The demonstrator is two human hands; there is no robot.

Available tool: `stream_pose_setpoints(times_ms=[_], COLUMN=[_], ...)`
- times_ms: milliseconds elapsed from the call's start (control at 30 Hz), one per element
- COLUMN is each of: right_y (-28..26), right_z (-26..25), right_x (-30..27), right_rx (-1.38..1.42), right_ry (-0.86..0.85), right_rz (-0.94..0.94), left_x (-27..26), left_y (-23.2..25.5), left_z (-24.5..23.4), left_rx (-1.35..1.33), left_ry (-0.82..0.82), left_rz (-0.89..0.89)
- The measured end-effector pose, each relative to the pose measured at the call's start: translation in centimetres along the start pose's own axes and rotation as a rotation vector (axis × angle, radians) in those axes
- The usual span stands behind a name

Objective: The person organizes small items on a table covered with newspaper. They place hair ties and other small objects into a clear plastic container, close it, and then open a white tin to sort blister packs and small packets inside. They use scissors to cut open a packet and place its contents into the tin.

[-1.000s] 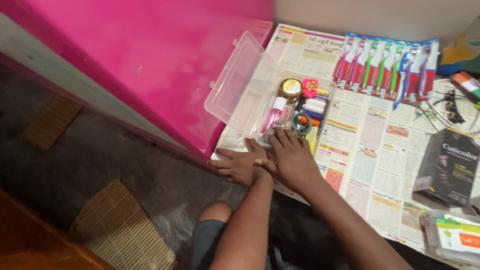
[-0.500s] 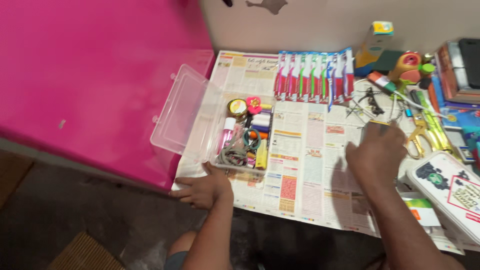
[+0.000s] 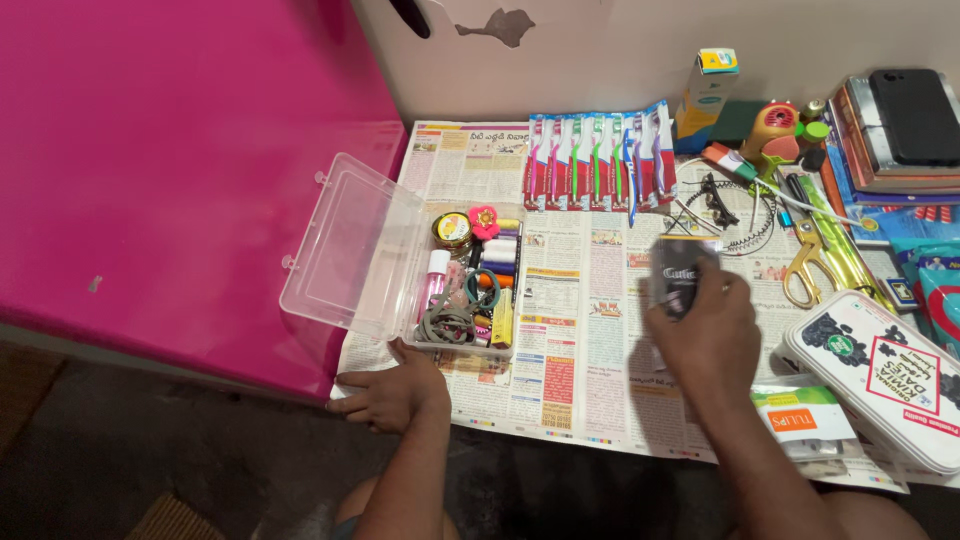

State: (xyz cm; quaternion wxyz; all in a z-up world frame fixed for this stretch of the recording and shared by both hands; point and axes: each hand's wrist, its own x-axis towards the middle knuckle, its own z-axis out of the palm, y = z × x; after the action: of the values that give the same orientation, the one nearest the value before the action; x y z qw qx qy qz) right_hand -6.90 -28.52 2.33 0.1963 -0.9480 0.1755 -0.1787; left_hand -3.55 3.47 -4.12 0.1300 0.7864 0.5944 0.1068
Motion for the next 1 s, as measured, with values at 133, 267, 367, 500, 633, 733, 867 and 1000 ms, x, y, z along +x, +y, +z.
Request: stream_pose_setpoints(times_ms=[133,267,367,500,633,733,867,1000], right_y=[-2.0,-2.3,-2.1,-2.0,-2.1,-2.1,-2.3,-2.4], right_z=[0.7,1.6,2.0,2.2,2.2,2.1,2.0,1.9], right_x=[-2.2,-3.3,-3.4,-3.5,-3.4,-3.4,-3.4,-3.3], right_rx=[-0.035,-0.092,-0.108,-0.124,-0.117,-0.132,-0.127,-0.126], right_ry=[-0.207,-0.119,-0.122,-0.075,-0.106,-0.124,-0.112,-0.127], right_rz=[0.057,0.028,0.038,0.013,0.034,0.055,0.048,0.060], left_x=[0.1,0.2,0.2,0.3,0.5,0.5,0.5,0.5], left_y=[-0.1,0.2,-0.2,-0.1,-0.2,-0.3,-0.3,-0.3], left_z=[-0.1,0.3,0.5,0.7,0.8,0.9,0.9,1.0], left_rx=[-0.002,-0.003,0.000,-0.007,0.007,0.015,0.020,0.034], left_ry=[0.015,0.006,0.009,-0.002,-0.026,-0.026,-0.026,-0.009], left_rz=[0.014,0.002,-0.003,-0.004,0.010,0.002,0.005,0.012])
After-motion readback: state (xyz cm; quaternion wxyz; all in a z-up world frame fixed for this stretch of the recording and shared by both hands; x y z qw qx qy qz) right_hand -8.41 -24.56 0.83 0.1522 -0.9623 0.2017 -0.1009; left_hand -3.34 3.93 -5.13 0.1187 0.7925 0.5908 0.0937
